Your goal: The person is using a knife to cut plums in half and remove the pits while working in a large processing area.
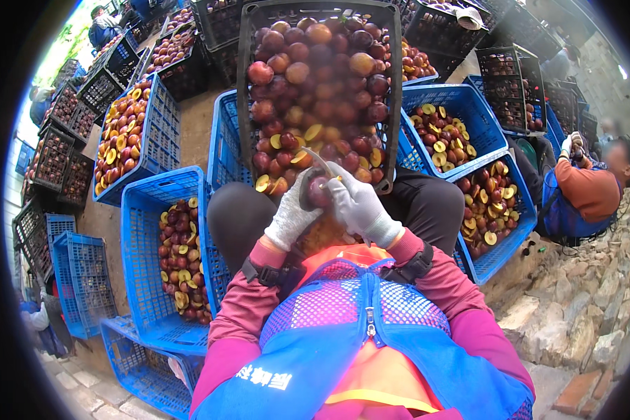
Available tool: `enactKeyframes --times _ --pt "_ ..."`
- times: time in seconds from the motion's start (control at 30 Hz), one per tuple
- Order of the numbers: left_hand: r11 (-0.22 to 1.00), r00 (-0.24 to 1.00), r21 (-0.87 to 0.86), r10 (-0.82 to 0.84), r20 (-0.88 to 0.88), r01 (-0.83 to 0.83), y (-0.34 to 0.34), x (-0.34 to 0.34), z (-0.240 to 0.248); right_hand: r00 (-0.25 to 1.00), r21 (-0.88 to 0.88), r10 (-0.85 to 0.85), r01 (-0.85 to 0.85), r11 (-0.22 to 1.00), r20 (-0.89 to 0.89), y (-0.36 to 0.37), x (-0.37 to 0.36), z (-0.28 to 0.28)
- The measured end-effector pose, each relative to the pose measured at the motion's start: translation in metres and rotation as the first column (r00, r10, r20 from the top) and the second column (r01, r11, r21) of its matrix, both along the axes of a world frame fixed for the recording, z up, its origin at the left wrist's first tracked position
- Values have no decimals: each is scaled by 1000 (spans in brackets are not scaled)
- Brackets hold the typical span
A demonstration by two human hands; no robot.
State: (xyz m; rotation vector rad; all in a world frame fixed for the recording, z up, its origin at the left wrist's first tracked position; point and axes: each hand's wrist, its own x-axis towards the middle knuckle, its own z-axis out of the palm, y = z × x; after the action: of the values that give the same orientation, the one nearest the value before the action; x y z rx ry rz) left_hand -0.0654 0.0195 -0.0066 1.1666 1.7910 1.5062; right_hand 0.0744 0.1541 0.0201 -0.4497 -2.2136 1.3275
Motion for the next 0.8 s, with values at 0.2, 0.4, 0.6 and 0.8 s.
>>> enactKeyframes --times 0.2,0.4,0.6,0.8 --pt "1000 999 7 13 45 -13 3 15 -34 954 177 -97 48 983 283 -6 9 1" --pt "995 996 -104 -10 -89 1 10 30 -38 899 56 -90 73 996 429 1 19 -18" --pt "977 975 -214 -40 -218 -8 10 40 -51 769 -252 56 139 958 637 4 22 25" --pt "976 969 -215 -95 -228 45 19 46 -36 773 -319 144 78 945 618 14 34 10"
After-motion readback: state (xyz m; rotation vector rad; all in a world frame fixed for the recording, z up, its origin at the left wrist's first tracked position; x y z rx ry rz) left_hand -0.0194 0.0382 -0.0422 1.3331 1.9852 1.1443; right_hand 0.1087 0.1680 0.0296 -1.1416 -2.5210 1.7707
